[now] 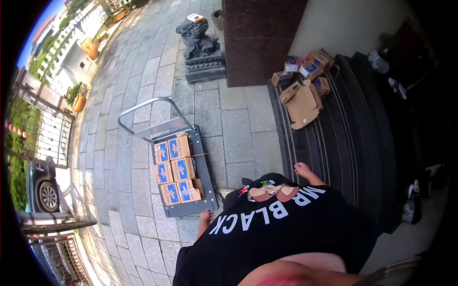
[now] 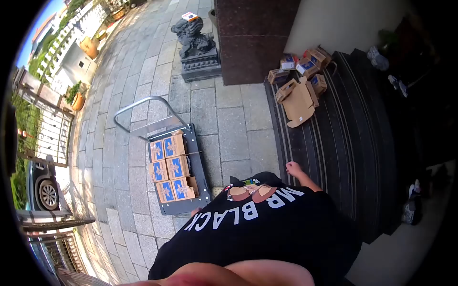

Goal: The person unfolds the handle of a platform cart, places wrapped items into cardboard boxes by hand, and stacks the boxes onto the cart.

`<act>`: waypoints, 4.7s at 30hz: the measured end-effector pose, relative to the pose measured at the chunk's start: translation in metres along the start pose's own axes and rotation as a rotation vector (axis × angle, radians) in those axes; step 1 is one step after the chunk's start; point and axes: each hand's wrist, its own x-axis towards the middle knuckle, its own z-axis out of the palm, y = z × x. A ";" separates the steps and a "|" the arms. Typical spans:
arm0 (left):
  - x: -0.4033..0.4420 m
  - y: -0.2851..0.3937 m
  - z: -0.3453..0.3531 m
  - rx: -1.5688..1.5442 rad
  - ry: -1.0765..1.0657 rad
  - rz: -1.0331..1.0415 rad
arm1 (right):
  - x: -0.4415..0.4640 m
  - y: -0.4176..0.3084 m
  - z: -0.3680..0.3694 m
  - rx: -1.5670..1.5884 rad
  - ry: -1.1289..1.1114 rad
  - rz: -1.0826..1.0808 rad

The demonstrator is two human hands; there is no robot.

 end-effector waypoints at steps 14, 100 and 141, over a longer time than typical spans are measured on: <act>-0.026 0.209 0.266 0.495 -0.306 0.187 | -0.125 0.221 -0.127 0.332 0.335 0.592; -0.118 0.797 0.916 0.985 -0.182 0.698 | 0.520 -0.424 -0.377 -0.103 0.114 -0.661; -0.231 0.344 0.324 -0.717 0.740 0.408 | 0.065 -0.522 0.164 -0.692 -1.640 -1.574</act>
